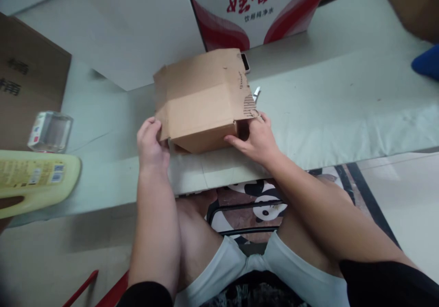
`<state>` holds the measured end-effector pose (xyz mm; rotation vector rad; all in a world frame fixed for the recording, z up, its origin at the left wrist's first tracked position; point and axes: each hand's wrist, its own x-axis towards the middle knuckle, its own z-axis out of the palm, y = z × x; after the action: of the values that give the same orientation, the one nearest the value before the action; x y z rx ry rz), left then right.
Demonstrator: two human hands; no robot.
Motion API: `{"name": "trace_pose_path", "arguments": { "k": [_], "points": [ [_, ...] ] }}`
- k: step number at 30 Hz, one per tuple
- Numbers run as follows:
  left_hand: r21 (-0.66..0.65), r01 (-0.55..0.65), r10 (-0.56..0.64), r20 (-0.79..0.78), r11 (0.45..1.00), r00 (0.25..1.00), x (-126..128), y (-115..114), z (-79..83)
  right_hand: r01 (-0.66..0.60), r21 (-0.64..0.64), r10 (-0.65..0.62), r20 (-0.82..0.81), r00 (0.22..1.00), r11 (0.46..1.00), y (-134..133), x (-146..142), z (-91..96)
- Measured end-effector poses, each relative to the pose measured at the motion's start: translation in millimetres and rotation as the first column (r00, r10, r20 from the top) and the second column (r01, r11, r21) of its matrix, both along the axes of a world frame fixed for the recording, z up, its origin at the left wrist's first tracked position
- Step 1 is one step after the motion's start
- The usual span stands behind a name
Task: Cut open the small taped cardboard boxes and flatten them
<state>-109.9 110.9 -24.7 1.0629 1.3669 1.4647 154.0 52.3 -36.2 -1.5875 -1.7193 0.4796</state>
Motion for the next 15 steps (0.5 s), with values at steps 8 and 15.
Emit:
{"name": "trace_pose_path", "arguments": {
  "k": [8, 15],
  "points": [
    [0.112, 0.213, -0.234, 0.231, 0.971, 0.944, 21, -14, 25.9, 0.127, -0.097, -0.144, -0.202, 0.969, 0.987, -4, -1, 4.7],
    [0.093, 0.150, -0.157, 0.079, 0.984, 0.984, 24, -9, 15.4, 0.133, -0.036, -0.134, -0.490, 0.861, 0.990, -3, 2, 6.4]
  ]
}}
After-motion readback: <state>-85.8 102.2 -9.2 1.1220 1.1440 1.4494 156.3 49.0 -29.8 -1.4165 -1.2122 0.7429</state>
